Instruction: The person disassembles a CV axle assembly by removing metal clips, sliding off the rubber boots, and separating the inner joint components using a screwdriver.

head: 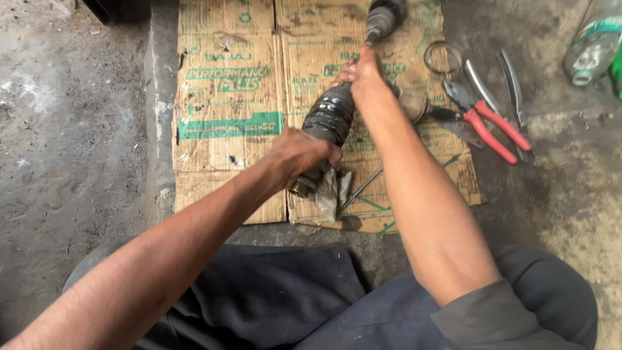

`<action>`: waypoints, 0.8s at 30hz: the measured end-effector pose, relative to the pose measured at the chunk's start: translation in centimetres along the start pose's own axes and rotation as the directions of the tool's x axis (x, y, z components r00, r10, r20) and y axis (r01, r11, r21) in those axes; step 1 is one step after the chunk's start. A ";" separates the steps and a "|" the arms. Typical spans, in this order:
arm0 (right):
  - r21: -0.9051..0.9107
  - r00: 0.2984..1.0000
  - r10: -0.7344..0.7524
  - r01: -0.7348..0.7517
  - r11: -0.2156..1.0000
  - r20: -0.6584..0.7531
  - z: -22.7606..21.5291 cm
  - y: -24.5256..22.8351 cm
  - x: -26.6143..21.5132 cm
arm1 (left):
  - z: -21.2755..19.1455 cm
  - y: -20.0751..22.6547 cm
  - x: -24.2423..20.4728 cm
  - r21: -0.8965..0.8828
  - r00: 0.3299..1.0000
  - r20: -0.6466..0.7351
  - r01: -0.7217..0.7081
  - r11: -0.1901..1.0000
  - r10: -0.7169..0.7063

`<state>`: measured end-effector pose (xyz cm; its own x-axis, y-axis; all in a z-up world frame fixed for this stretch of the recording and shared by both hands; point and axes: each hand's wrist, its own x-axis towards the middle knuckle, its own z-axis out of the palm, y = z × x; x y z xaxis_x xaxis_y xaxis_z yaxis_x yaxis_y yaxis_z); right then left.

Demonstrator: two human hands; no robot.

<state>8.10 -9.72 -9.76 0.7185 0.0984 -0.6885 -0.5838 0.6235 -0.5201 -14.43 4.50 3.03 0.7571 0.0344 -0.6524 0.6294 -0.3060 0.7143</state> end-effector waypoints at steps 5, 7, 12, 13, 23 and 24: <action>-0.159 0.998 -0.045 0.052 0.986 0.045 2.3 2.0 0.1 | 0.3 -2.3 0.0 -0.279 0.998 0.042 0.058 0.959 -0.049; -0.149 0.998 -0.043 0.051 0.988 0.055 2.6 2.7 0.2 | -0.6 -3.1 0.8 0.006 0.999 -0.043 -0.015 1.000 0.015; -0.591 0.957 -0.283 0.265 0.762 0.065 3.2 3.1 -1.0 | -1.3 -4.3 2.6 0.298 0.986 -0.128 -0.061 0.953 0.103; -0.725 0.933 -0.345 0.309 0.616 0.104 2.7 2.9 -1.8 | -1.0 -4.5 3.0 0.279 0.985 -0.138 -0.061 0.958 0.103; -0.032 0.575 0.429 0.623 -0.782 0.697 -9.6 -1.6 -19.1 | -1.2 -5.4 7.3 0.043 0.952 -0.264 -0.148 0.988 0.154; 0.000 0.583 0.425 0.590 -0.808 0.693 -10.0 -1.5 -20.2 | -1.2 -5.0 7.8 0.046 0.945 -0.287 -0.150 0.988 0.157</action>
<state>-9.31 -20.36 -0.15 0.4322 0.8597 -0.2724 0.8951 -0.4457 0.0137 -11.45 7.39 -5.34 0.8644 0.2580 -0.4316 0.5001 -0.3512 0.7916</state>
